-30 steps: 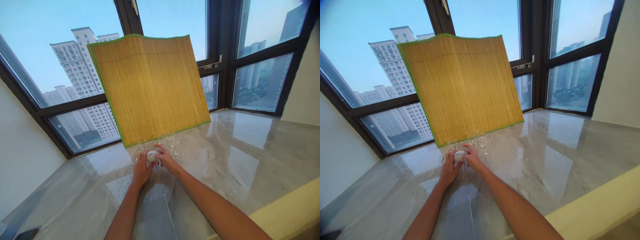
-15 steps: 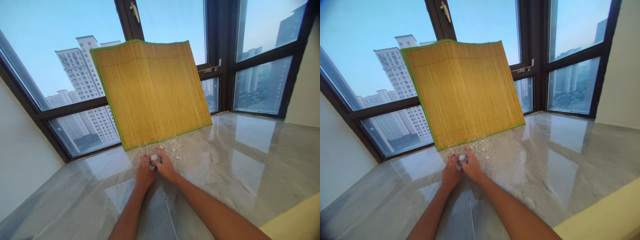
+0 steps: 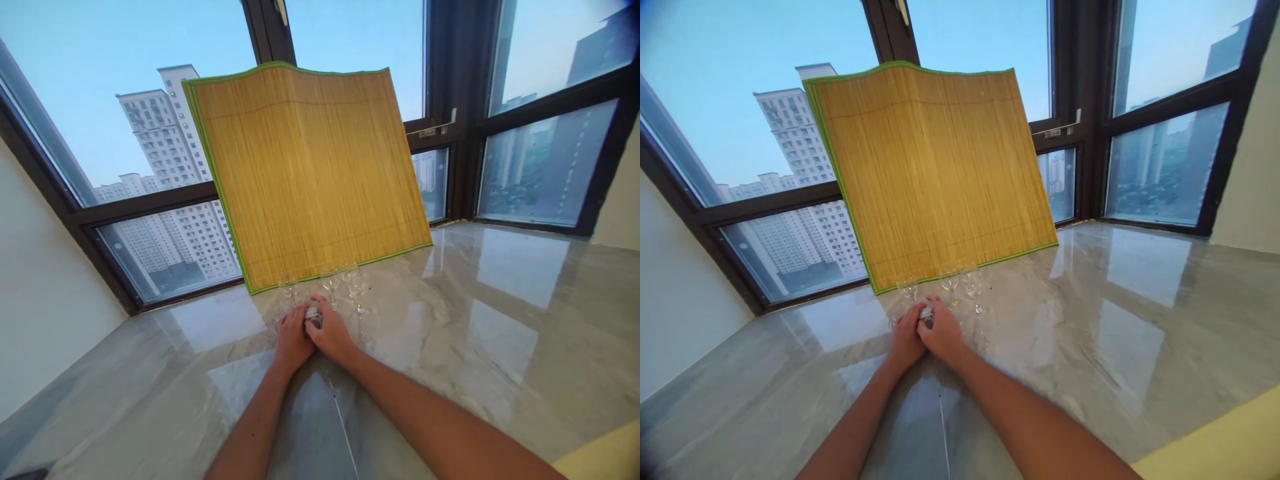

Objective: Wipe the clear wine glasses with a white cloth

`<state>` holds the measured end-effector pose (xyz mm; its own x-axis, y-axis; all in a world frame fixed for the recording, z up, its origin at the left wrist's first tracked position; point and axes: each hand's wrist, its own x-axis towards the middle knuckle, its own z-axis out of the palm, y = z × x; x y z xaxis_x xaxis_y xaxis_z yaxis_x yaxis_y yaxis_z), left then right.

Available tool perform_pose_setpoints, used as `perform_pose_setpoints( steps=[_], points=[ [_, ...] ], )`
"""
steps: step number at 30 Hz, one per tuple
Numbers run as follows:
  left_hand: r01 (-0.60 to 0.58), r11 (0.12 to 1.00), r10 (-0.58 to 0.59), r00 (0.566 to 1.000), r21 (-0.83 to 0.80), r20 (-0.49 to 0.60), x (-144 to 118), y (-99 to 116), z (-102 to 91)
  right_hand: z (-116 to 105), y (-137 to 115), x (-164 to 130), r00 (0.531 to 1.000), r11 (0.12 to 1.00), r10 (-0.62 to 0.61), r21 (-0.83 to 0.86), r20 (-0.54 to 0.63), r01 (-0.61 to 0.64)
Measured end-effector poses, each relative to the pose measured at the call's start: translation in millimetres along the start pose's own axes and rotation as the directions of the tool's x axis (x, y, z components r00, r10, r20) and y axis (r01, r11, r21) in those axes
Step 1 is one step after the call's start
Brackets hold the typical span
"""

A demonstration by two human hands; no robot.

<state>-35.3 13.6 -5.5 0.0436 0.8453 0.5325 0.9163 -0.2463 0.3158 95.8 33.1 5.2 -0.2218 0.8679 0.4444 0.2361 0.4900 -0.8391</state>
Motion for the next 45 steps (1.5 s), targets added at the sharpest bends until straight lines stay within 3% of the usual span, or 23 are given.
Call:
perform_pose_setpoints(
  steps=[8, 13, 22, 27, 45],
  points=[
    [0.028, 0.999, -0.03, 0.998, 0.045, 0.051, -1, 8, -4.9, 2, 7, 3, 1.0, 1.0, 0.006, 0.01, -0.002, -0.006],
    [0.049, 0.996, -0.055, 0.996, 0.078, 0.071, -3, 10, -6.0, 5, 14, 6, 0.997, 0.994, 0.075, 0.087, -0.012, -0.073],
    [0.021, 0.998, -0.025, 0.998, 0.061, 0.061, -3, 13, -6.9, 7, 23, 10, 0.995, 0.972, 0.093, 0.218, -0.032, -0.084],
    [0.008, 0.999, -0.011, 0.998, 0.045, 0.06, -4, 11, -5.6, 11, 31, 14, 0.995, 0.981, 0.049, 0.193, -0.092, -0.031],
    [-0.077, 0.997, 0.078, 0.996, -0.029, 0.043, -8, 11, 0.0, 0, 24, 16, 0.959, 0.979, 0.155, 0.17, -0.238, -0.116]
  ],
)
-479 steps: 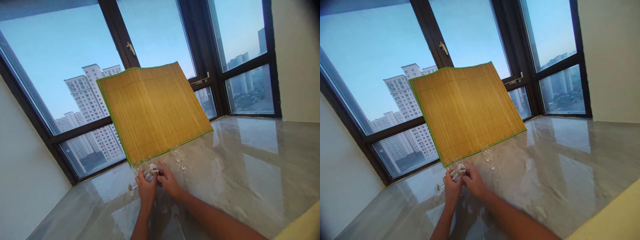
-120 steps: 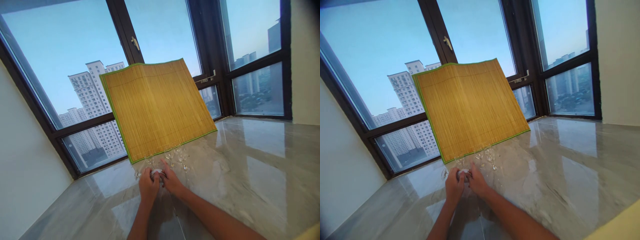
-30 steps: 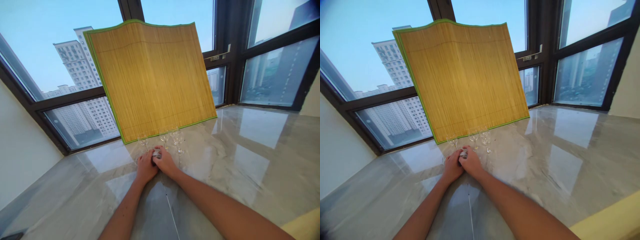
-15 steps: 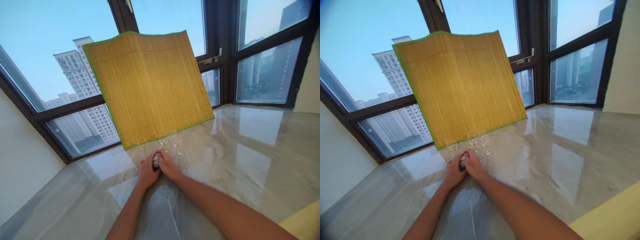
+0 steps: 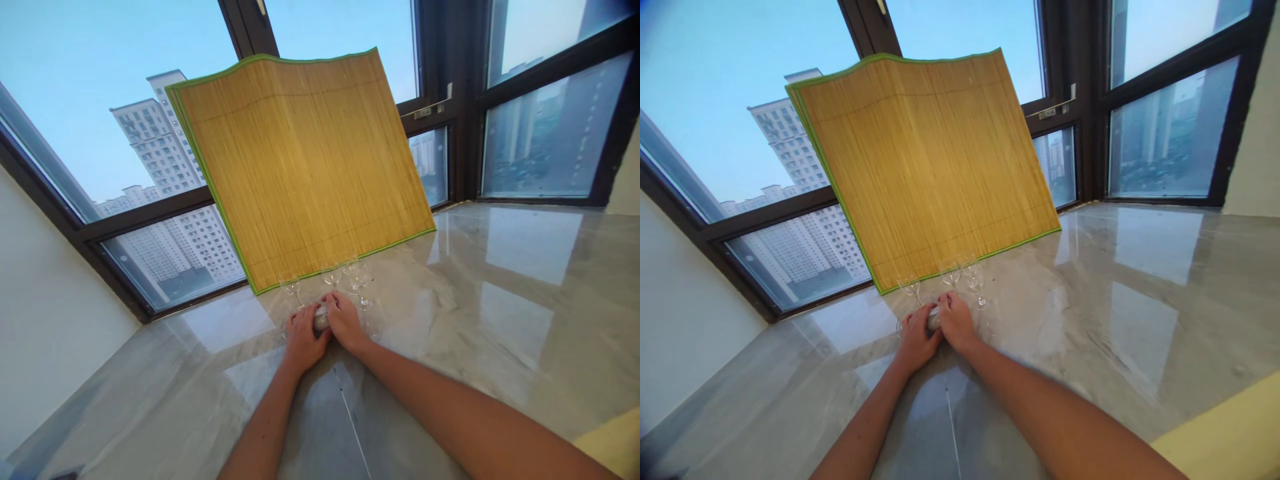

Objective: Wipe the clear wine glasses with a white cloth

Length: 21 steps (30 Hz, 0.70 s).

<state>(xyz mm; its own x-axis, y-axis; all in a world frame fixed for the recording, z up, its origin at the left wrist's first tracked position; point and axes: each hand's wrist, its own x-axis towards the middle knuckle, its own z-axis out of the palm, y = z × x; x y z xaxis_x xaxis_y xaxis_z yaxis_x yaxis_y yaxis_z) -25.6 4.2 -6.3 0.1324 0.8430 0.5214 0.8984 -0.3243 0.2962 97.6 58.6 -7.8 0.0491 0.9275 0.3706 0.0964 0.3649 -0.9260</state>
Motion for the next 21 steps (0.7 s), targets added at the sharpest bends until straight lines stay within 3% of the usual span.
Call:
perform_pose_setpoints(
  steps=[8, 15, 21],
  points=[
    [-0.028, 0.999, 0.025, 0.995, -0.027, -0.095, 0, 4, -5.4, 0, -12, 2, 0.997, 0.998, -0.024, 0.051, -0.068, 0.027],
    [0.025, 0.999, -0.019, 0.983, 0.034, -0.181, 2, 6, -7.6, -5, -24, -4, 0.998, 0.972, -0.055, 0.23, 0.009, 0.051],
    [0.086, 0.985, -0.043, 0.962, 0.15, -0.269, 3, 8, -9.6, -6, -25, -6, 0.989, 0.974, -0.146, 0.175, 0.007, 0.143]
  ],
)
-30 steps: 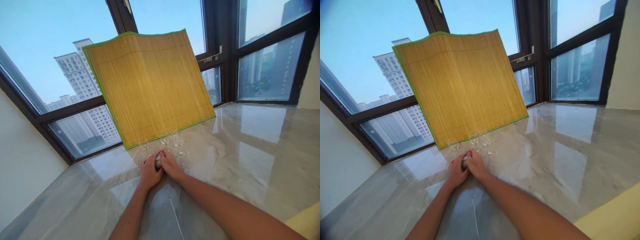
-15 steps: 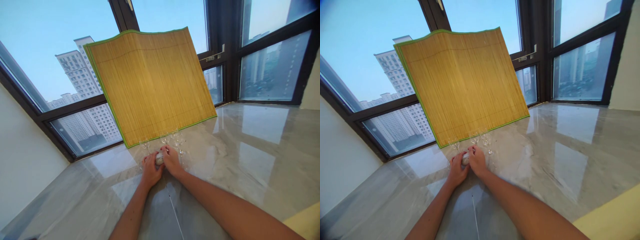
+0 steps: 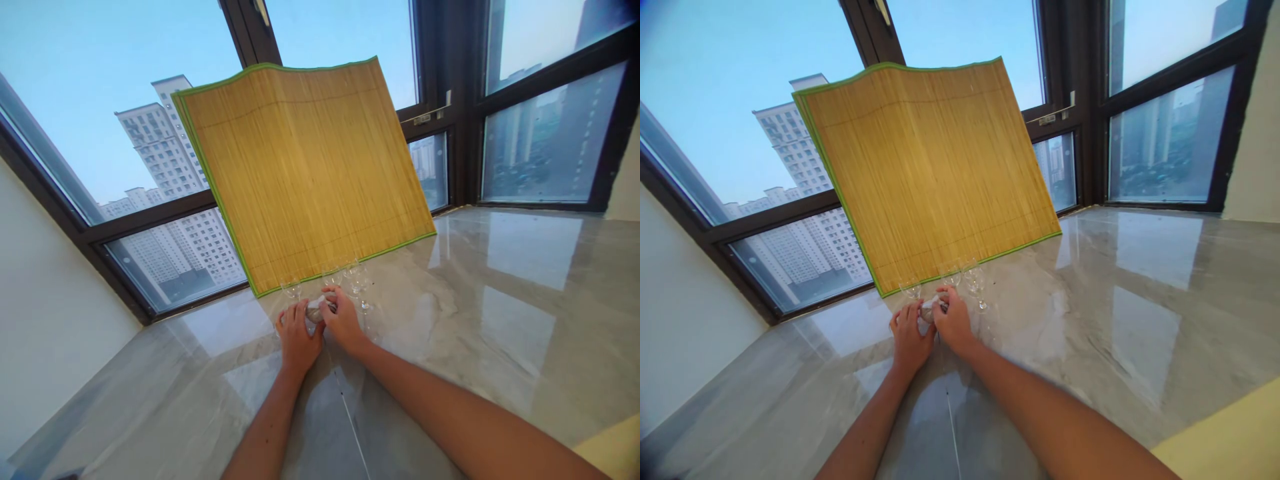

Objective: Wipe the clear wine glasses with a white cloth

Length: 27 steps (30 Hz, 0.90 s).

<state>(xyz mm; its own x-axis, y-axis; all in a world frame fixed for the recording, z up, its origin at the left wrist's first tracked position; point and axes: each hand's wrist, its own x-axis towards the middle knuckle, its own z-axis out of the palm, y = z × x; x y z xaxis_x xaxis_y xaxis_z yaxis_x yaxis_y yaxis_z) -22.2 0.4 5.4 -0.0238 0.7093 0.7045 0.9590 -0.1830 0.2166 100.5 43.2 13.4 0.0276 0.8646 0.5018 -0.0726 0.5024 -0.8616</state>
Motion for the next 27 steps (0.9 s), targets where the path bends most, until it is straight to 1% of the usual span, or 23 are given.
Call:
perform_pose_setpoints(
  steps=[3, 6, 9, 12, 15, 17, 20, 22, 24, 27],
  points=[
    [0.031, 0.999, -0.028, 0.997, 0.042, -0.072, 1, -3, 0.6, -1, 1, 2, 0.998, 0.999, -0.009, -0.045, -0.055, 0.006],
    [0.102, 0.994, -0.094, 0.98, 0.036, -0.173, 2, -6, 0.7, -3, 4, 4, 0.993, 0.999, 0.012, -0.051, -0.122, -0.019],
    [0.147, 0.989, -0.144, 0.954, -0.009, -0.263, 3, -7, -1.5, -4, 9, 6, 0.989, 0.998, 0.03, -0.057, -0.144, -0.038],
    [0.141, 0.985, -0.164, 0.938, -0.097, -0.306, 3, -4, -4.0, -3, 13, 5, 0.989, 0.998, 0.041, -0.047, -0.142, -0.048],
    [0.095, 0.963, -0.169, 0.941, -0.251, -0.293, 1, 0, -3.4, 0, 16, 2, 0.996, 0.998, 0.059, -0.013, -0.072, -0.06],
    [0.085, 0.93, -0.188, 0.946, -0.358, -0.265, -1, 3, -1.7, 3, 15, -2, 0.998, 0.997, 0.069, 0.022, 0.016, -0.069],
    [0.117, 0.877, -0.243, 0.945, -0.466, -0.22, -2, 7, -0.4, 5, 13, -7, 0.983, 0.996, 0.066, 0.054, 0.173, -0.076],
    [0.157, 0.85, -0.296, 0.932, -0.503, -0.208, -2, 10, -0.9, 6, 12, -9, 0.971, 0.998, 0.053, 0.017, 0.231, -0.059],
    [0.204, 0.816, -0.358, 0.913, -0.541, -0.196, -1, 11, -1.6, 5, 13, -9, 0.971, 0.997, 0.052, -0.06, 0.234, -0.039],
    [0.26, 0.726, -0.458, 0.873, -0.636, -0.166, 0, 11, -0.5, 4, 15, -7, 0.984, 0.985, 0.072, -0.165, 0.162, -0.045]
  ],
)
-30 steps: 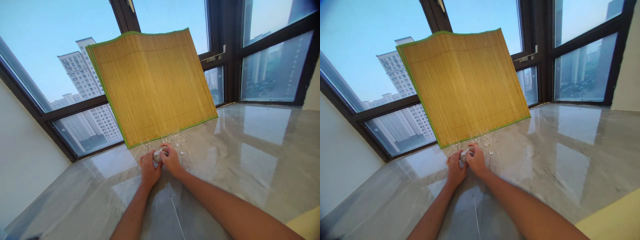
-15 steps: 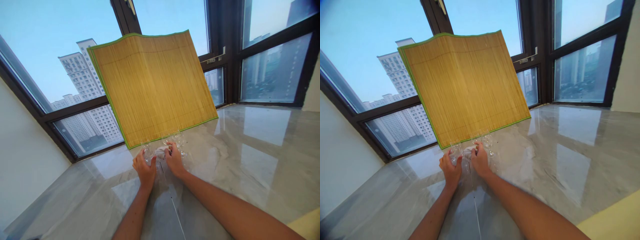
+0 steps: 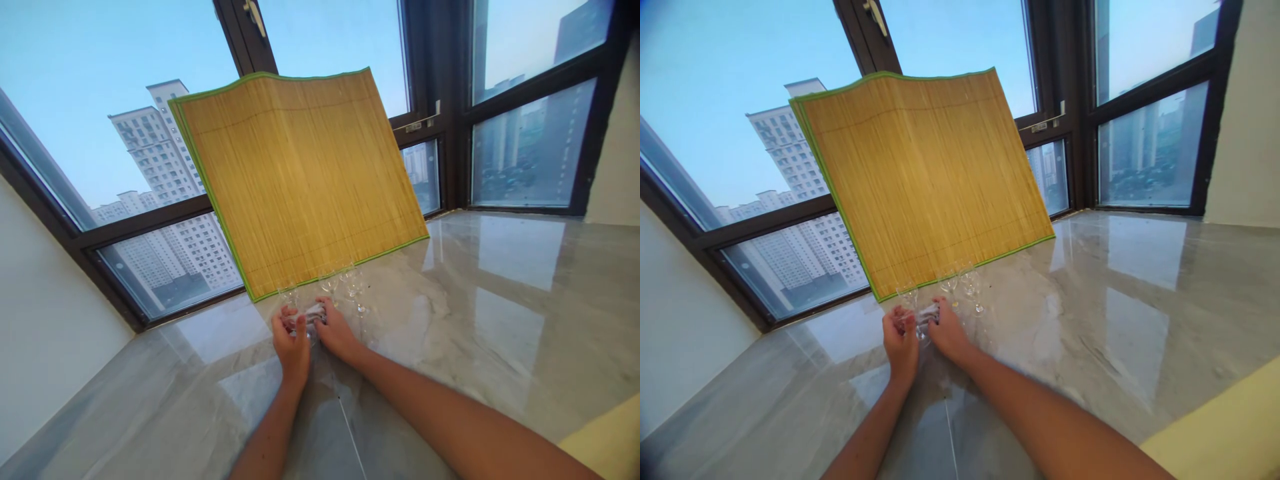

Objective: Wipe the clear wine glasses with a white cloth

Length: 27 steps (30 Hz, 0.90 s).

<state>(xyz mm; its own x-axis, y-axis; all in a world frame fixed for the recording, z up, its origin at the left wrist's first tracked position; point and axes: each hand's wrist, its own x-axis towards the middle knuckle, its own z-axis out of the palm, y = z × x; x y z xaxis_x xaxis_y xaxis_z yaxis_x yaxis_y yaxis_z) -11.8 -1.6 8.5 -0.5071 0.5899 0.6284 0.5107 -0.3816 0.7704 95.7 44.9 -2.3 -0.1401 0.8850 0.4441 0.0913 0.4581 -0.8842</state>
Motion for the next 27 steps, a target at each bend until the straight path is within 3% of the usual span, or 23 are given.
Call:
perform_pose_setpoints(
  steps=[4, 9, 27],
  points=[
    [0.126, 0.983, -0.129, 0.991, -0.13, -0.015, 1, -4, 3.6, -5, -6, 2, 0.989, 0.998, -0.01, -0.065, -0.147, 0.001],
    [0.197, 0.967, -0.196, 0.98, -0.161, 0.023, 1, -5, 5.9, -11, -23, -4, 0.958, 0.993, -0.116, -0.053, -0.263, 0.106],
    [0.346, 0.9, -0.28, 0.924, -0.263, 0.259, 3, -5, 6.7, -13, -29, -11, 0.95, 0.98, -0.164, 0.068, -0.265, 0.188]
  ],
)
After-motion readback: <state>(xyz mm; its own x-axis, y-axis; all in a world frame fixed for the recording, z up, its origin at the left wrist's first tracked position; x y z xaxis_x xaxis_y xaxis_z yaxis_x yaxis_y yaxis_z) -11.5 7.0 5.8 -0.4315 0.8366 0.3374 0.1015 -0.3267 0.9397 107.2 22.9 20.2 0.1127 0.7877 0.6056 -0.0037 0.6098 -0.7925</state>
